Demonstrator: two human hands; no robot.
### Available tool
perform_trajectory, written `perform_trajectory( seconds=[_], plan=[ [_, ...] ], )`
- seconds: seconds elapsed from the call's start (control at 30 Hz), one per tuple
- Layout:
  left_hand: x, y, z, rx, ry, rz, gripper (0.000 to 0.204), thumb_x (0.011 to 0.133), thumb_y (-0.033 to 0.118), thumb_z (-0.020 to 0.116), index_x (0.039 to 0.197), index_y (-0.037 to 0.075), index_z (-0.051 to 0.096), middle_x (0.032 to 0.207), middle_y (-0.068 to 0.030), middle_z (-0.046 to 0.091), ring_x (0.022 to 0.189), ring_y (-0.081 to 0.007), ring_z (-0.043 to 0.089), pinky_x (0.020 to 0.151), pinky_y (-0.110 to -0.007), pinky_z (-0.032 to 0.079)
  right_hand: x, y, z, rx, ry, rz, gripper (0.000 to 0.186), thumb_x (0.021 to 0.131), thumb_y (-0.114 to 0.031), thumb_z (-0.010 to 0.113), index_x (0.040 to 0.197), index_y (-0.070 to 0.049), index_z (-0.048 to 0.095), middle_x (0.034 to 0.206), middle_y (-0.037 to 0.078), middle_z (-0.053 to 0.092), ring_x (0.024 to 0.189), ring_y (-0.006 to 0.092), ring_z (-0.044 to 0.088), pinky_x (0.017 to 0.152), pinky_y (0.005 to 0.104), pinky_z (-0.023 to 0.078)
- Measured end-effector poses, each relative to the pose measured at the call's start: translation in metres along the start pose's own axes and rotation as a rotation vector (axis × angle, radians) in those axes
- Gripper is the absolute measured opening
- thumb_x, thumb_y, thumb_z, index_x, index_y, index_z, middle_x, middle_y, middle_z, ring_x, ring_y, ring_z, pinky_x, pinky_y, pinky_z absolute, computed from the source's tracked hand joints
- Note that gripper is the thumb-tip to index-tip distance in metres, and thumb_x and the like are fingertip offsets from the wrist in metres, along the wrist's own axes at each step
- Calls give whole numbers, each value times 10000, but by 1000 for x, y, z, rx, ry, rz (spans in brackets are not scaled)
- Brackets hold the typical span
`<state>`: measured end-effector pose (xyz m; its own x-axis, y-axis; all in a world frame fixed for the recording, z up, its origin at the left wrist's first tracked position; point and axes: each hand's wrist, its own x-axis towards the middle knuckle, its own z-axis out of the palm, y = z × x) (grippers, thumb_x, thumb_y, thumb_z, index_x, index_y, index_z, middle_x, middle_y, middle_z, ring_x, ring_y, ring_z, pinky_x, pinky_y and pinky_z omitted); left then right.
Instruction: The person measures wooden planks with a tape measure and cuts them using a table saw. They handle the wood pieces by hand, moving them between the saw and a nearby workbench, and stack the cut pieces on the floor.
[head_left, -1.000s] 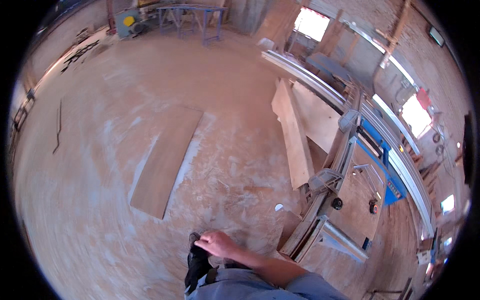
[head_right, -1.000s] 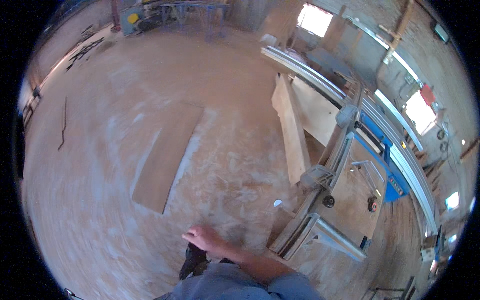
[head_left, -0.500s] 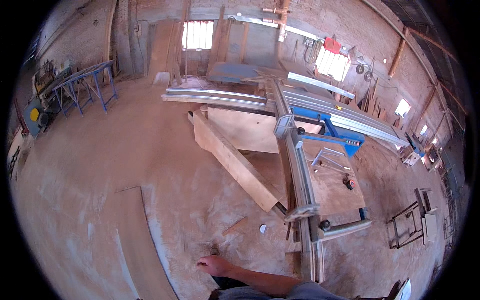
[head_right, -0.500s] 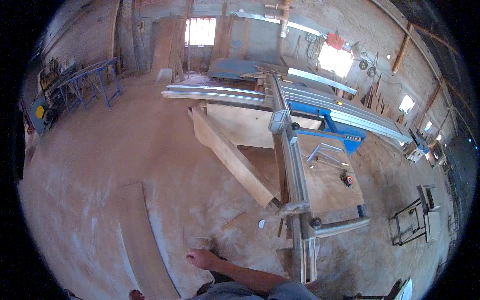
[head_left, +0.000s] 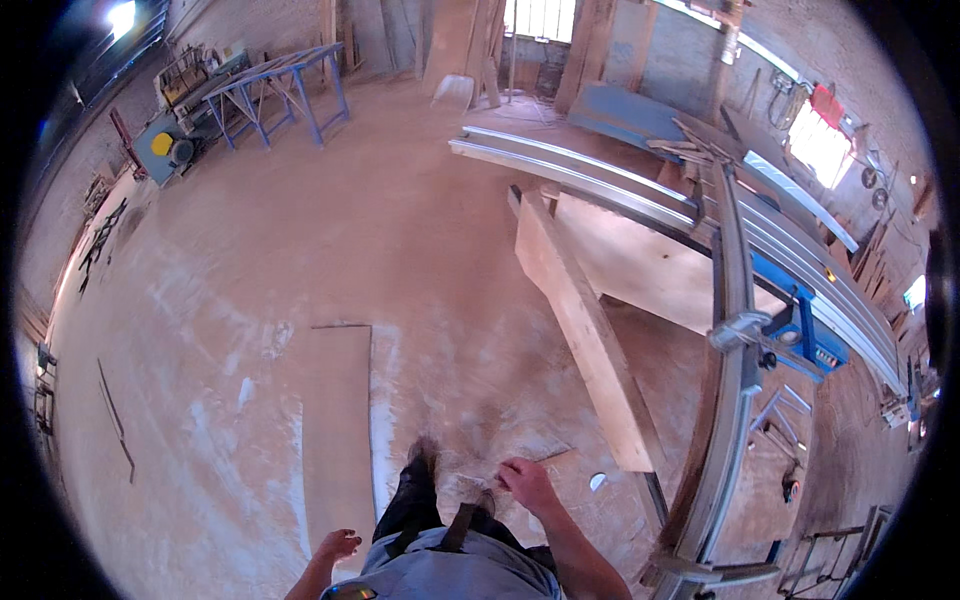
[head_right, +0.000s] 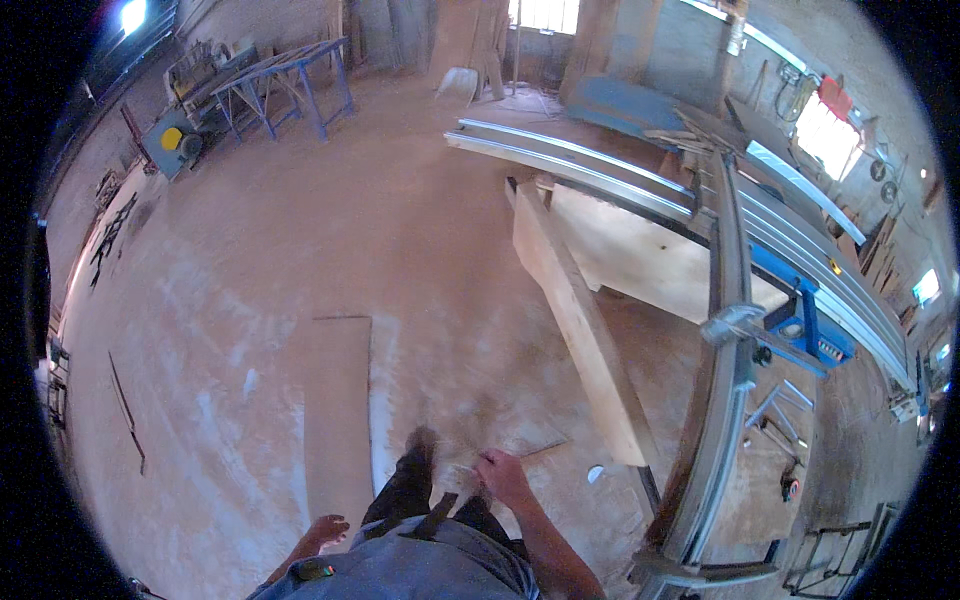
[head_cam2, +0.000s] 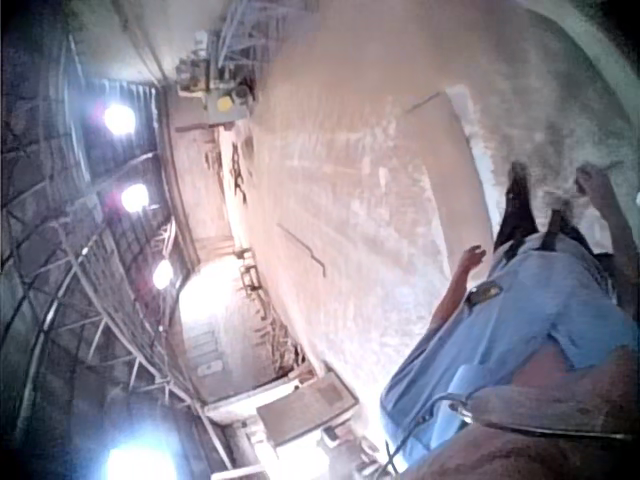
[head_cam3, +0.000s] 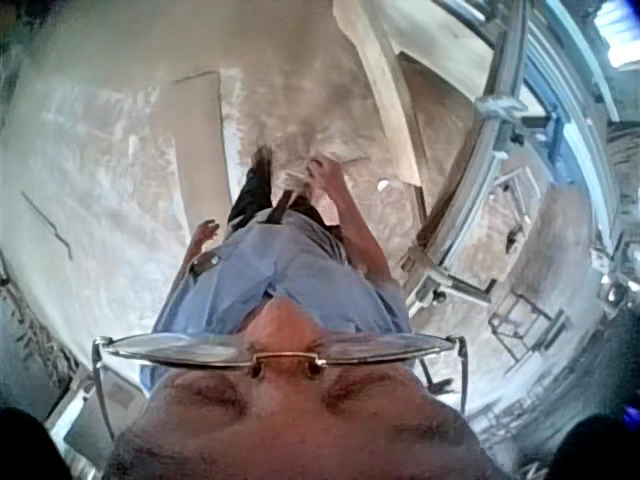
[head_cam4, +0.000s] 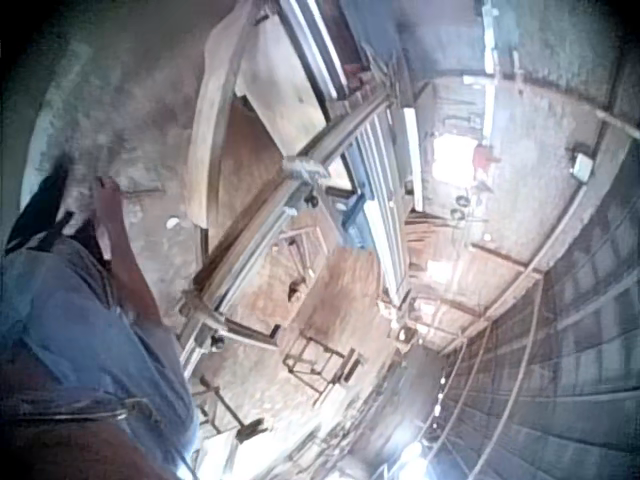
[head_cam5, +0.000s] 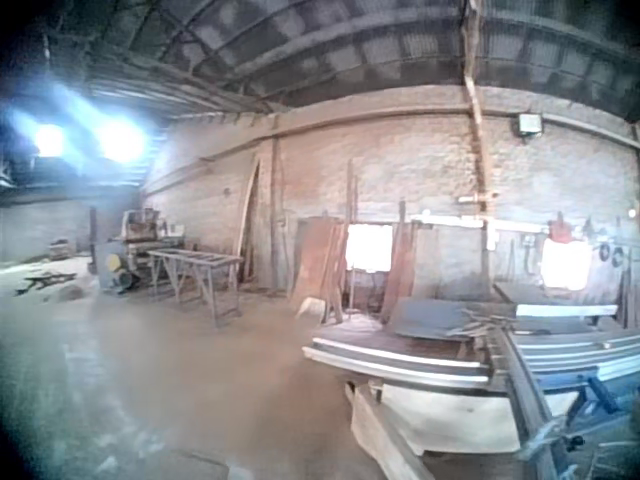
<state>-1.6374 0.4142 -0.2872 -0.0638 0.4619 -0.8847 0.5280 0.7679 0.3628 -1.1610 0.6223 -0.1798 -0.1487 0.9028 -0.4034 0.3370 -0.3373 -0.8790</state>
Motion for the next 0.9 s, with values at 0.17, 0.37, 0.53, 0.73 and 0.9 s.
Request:
perform_trajectory(
  seconds=[0.17,0.37,0.53,0.73,0.9],
  plan=[
    [68,35,-58,-156,-11,95,490,863,276,639,1255,-2,541,964,-159,676,791,-189,673,652,-346,545,68,-40,-19,217,12,211,216,913,-157,585,962,47,638,743,67,639,644,125,611,598,269,509],
    [177,134,-160,-128,-50,71,516,843,335,660,1242,21,566,1006,-161,672,854,-241,672,727,-368,539,202,-137,-38,145,120,162,259,875,-223,597,855,25,668,678,55,639,620,119,597,593,277,478],
    [267,272,-272,313,223,144,536,826,356,653,1228,9,578,1032,-216,672,956,-297,662,838,-381,517,317,-271,-71,76,173,33,118,843,-108,638,808,-4,680,733,39,652,692,118,602,671,277,491],
    [267,478,-431,59,400,222,496,835,293,626,1225,-8,573,1080,-228,656,1014,-277,643,857,-362,508,417,-566,-85,271,-684,-778,89,759,-108,744,761,-51,676,1063,145,604,1011,254,554,876,389,426],
    [397,456,-510,63,467,421,486,847,311,593,1212,-10,577,1081,-218,649,971,-270,643,830,-364,512,513,-665,-50,313,-1128,-944,94,762,-111,736,758,-50,664,1026,142,601,979,259,557,851,390,427]
  ],
)
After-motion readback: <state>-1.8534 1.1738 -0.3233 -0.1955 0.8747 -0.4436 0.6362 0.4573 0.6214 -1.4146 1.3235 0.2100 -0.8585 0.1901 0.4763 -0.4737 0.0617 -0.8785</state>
